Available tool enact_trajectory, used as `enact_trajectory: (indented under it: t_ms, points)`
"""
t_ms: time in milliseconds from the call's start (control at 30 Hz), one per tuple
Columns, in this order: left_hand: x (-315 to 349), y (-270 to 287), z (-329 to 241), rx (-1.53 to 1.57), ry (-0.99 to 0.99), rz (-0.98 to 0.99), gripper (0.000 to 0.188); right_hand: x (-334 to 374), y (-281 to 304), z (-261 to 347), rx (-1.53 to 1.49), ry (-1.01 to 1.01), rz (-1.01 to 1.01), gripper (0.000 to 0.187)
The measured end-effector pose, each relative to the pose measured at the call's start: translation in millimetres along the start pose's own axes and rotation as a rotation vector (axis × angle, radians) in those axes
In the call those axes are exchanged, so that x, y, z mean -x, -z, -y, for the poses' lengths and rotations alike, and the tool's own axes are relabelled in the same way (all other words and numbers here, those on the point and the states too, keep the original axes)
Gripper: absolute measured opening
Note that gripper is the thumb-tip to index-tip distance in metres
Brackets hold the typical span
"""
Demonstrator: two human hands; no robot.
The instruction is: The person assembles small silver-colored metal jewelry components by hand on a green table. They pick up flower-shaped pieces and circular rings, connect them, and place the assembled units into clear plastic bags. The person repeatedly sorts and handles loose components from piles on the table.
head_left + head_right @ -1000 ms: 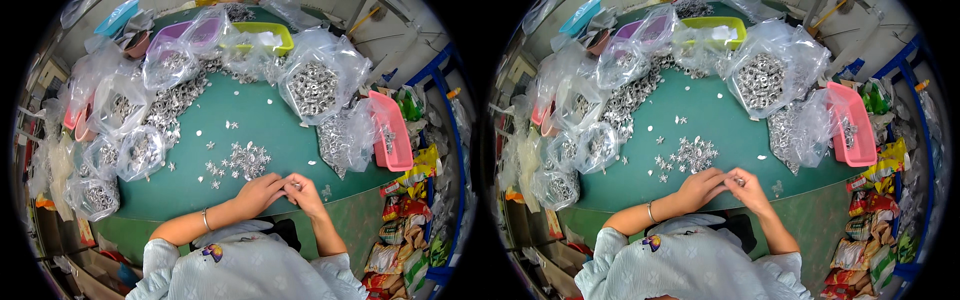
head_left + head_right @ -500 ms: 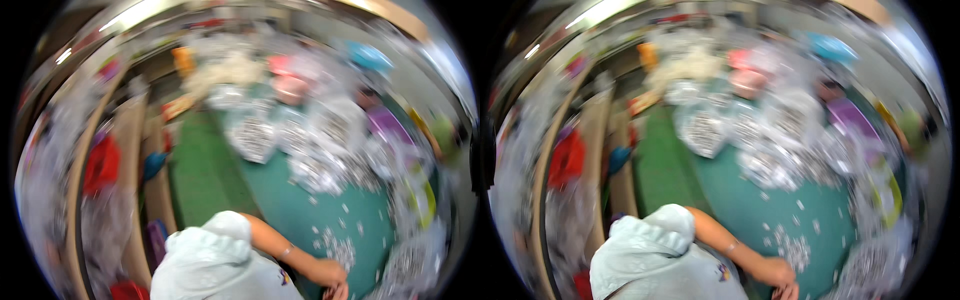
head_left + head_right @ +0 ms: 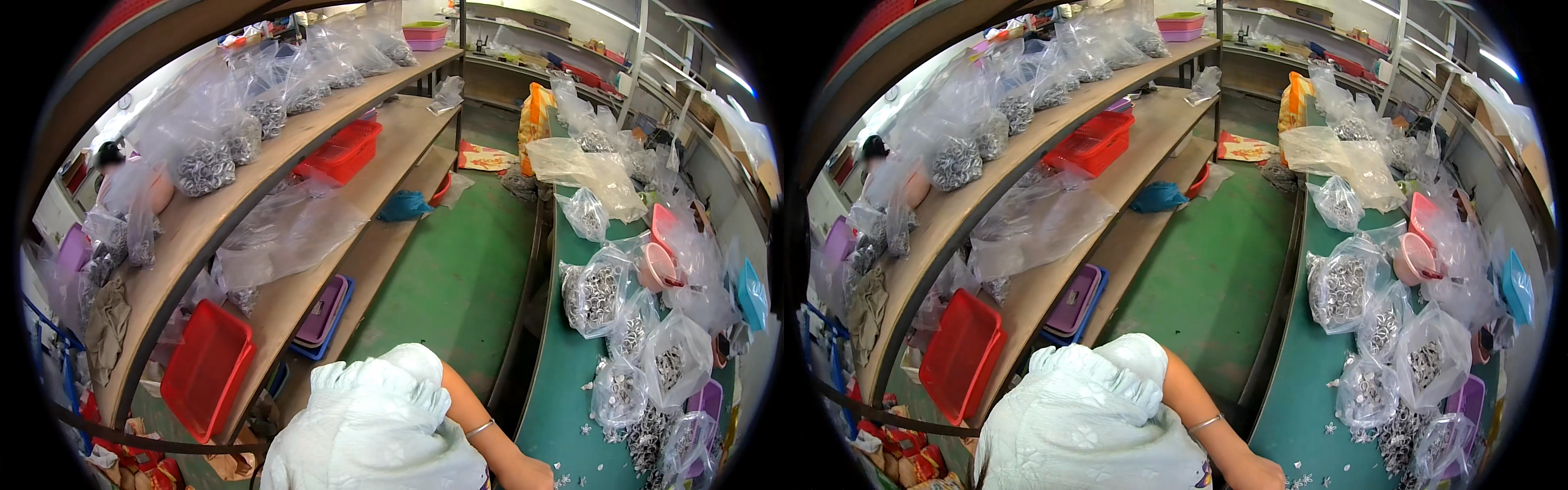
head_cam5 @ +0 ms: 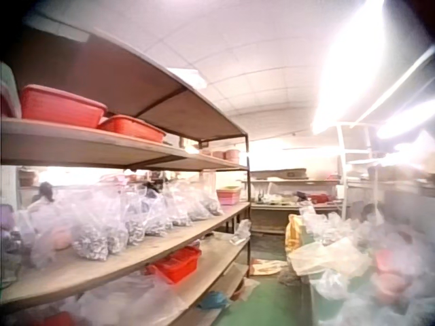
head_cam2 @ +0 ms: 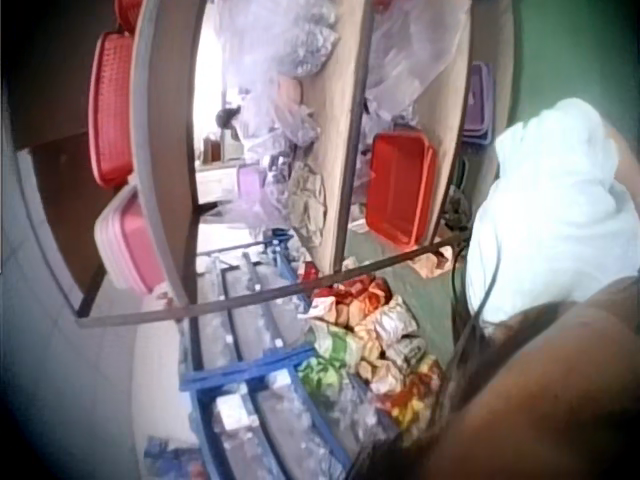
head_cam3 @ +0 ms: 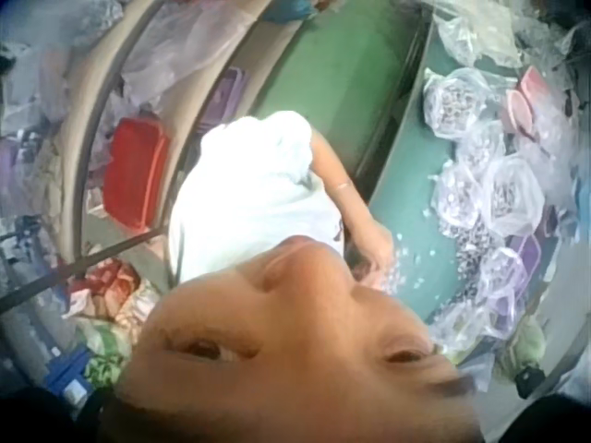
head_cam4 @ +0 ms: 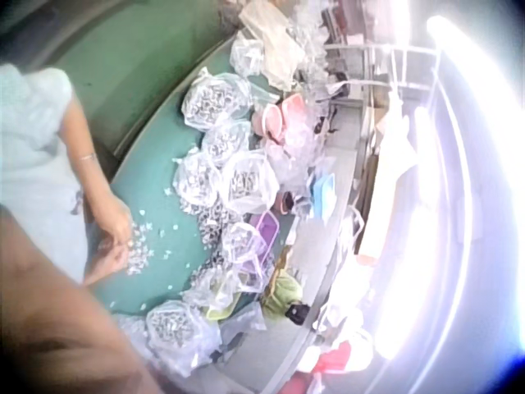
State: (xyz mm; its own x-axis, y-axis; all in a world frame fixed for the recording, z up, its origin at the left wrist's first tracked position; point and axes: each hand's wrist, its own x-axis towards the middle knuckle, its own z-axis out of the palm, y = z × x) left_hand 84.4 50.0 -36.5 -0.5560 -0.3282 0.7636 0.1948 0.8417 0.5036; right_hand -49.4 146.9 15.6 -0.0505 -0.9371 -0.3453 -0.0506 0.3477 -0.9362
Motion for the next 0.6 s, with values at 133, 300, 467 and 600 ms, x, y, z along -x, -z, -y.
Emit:
enact_trajectory:
  t_ms: [133,300,467,600]
  points:
    - [12,13,-1,-0.072,-0.02,0.05,0.028,-3,-7,-10,0.02,-0.03,0.021,0.026]
    - [23,15,-4,-0.139,0.033,0.078,0.024,1,-22,-4,0.087,-0.006,0.029,0.027]
    - [15,19,-20,-0.093,0.101,0.002,0.023,1,-25,-1,0.145,0.021,0.048,0.027]
    - [15,28,-27,-0.133,0.09,0.006,0.026,1,-26,2,0.184,0.03,0.065,0.027]
